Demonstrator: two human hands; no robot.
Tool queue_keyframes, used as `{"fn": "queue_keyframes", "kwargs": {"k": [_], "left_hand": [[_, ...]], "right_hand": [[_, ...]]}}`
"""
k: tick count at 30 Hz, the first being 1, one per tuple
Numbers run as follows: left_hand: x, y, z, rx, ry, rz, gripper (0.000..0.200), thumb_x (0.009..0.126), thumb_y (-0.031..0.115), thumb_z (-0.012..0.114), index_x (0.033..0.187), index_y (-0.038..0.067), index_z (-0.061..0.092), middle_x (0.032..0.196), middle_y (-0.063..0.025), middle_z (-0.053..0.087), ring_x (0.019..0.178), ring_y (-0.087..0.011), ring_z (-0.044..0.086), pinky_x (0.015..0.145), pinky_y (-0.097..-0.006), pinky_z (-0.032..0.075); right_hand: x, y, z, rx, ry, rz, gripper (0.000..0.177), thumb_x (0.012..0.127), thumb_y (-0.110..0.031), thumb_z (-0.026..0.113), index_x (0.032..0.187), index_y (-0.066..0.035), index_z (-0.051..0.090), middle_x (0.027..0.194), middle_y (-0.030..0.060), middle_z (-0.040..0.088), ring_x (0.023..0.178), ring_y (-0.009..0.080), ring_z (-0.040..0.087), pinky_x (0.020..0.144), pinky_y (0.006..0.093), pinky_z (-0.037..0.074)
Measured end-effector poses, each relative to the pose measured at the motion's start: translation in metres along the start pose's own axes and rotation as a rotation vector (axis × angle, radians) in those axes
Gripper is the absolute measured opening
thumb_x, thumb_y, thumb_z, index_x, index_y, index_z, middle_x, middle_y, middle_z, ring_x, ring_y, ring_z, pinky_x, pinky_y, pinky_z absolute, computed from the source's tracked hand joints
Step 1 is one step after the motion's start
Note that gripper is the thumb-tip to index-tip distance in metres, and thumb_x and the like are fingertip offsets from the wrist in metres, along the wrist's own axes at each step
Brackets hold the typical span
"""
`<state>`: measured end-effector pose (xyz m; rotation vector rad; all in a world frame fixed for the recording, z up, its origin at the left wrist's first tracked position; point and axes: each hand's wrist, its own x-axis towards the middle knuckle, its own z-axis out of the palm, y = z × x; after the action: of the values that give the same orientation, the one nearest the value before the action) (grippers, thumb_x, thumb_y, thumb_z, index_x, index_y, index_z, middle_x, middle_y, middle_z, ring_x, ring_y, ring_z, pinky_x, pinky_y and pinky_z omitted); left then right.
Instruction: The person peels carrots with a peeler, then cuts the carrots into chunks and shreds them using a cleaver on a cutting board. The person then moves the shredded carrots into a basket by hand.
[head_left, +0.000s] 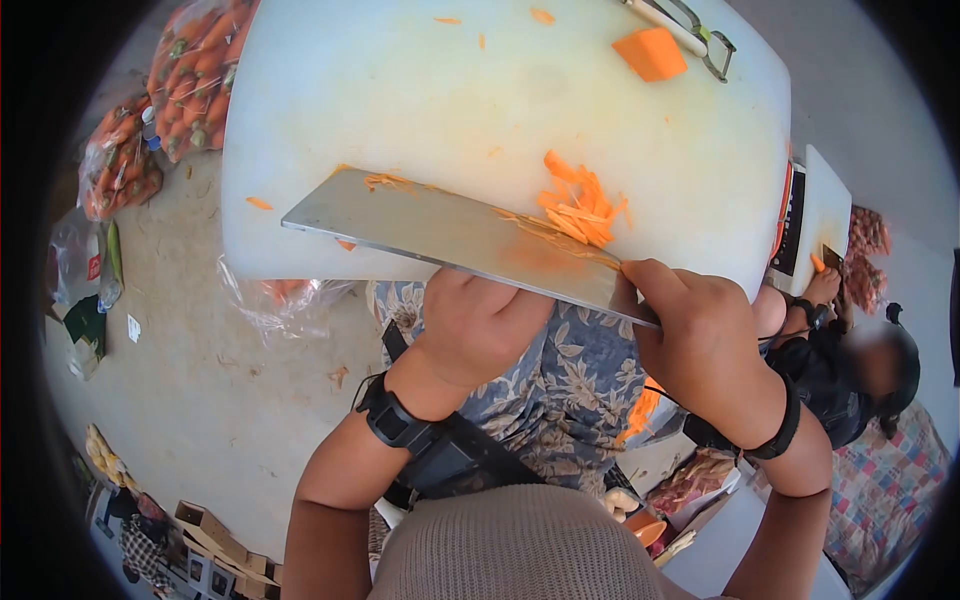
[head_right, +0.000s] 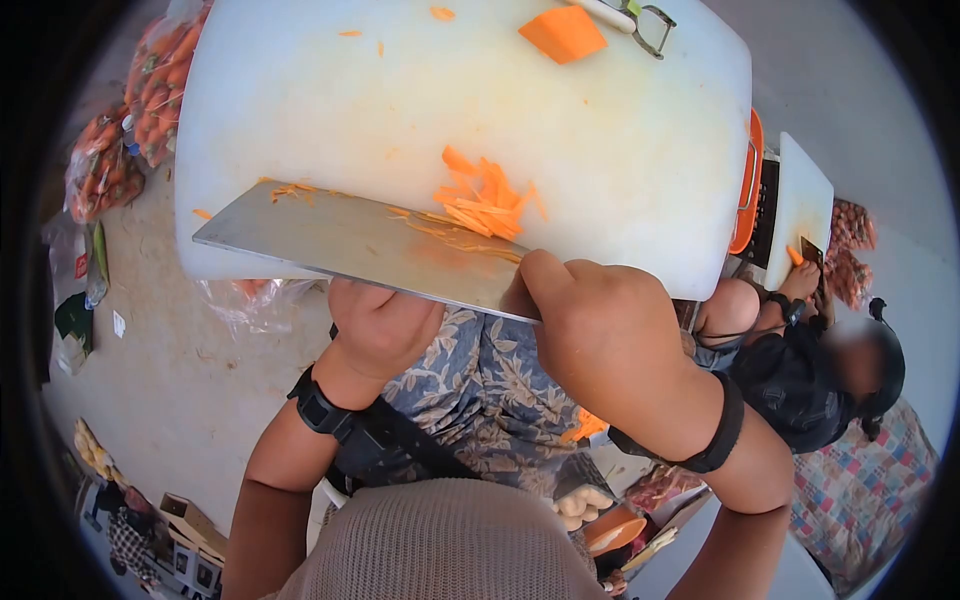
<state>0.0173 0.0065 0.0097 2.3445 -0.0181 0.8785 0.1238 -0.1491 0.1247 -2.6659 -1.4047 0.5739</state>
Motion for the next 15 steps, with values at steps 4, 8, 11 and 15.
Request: {"fn": "queue_keyframes", "kwargs": {"k": [4,8,11,15], "left_hand": [[-0.005,0.001,-0.001,0.003,-0.003,-0.023,0.027,0.064,0.006,0.068,0.09,0.007,0.072,0.098,-0.0044,0.067,0.087,-0.0249,0.062,0.075,-0.0329,0.053],[-0.007,0.0,-0.001,-0.013,0.009,-0.003,0.026,0.064,0.004,0.067,0.089,0.007,0.072,0.098,-0.0045,0.067,0.086,-0.0246,0.062,0.074,-0.0318,0.053],[-0.004,-0.001,0.0,-0.006,0.02,-0.004,0.025,0.063,0.003,0.067,0.087,0.007,0.072,0.097,-0.0042,0.067,0.085,-0.0243,0.062,0.072,-0.0313,0.053],[0.0,0.001,0.002,-0.001,0.037,-0.011,0.025,0.062,0.002,0.067,0.086,0.006,0.072,0.095,-0.004,0.067,0.083,-0.0238,0.062,0.071,-0.0314,0.053]], "right_hand": [[-0.006,-0.007,-0.022,-0.065,0.004,-0.06,0.014,0.07,-0.001,0.065,0.079,-0.007,0.055,0.058,0.0077,0.054,0.051,0.0256,0.059,0.048,0.0369,0.046],[-0.017,-0.006,-0.029,-0.081,-0.023,-0.029,0.017,0.068,0.001,0.065,0.079,-0.006,0.054,0.058,0.0076,0.054,0.051,0.0255,0.058,0.048,0.0372,0.045],[-0.018,-0.002,-0.018,-0.054,-0.018,-0.012,0.019,0.067,0.002,0.066,0.079,-0.006,0.054,0.058,0.0082,0.054,0.051,0.0261,0.058,0.048,0.0373,0.046],[0.001,-0.001,0.002,0.037,0.023,-0.018,0.017,0.068,0.0,0.065,0.08,-0.007,0.055,0.059,0.0083,0.055,0.052,0.0268,0.059,0.048,0.037,0.047]]}}
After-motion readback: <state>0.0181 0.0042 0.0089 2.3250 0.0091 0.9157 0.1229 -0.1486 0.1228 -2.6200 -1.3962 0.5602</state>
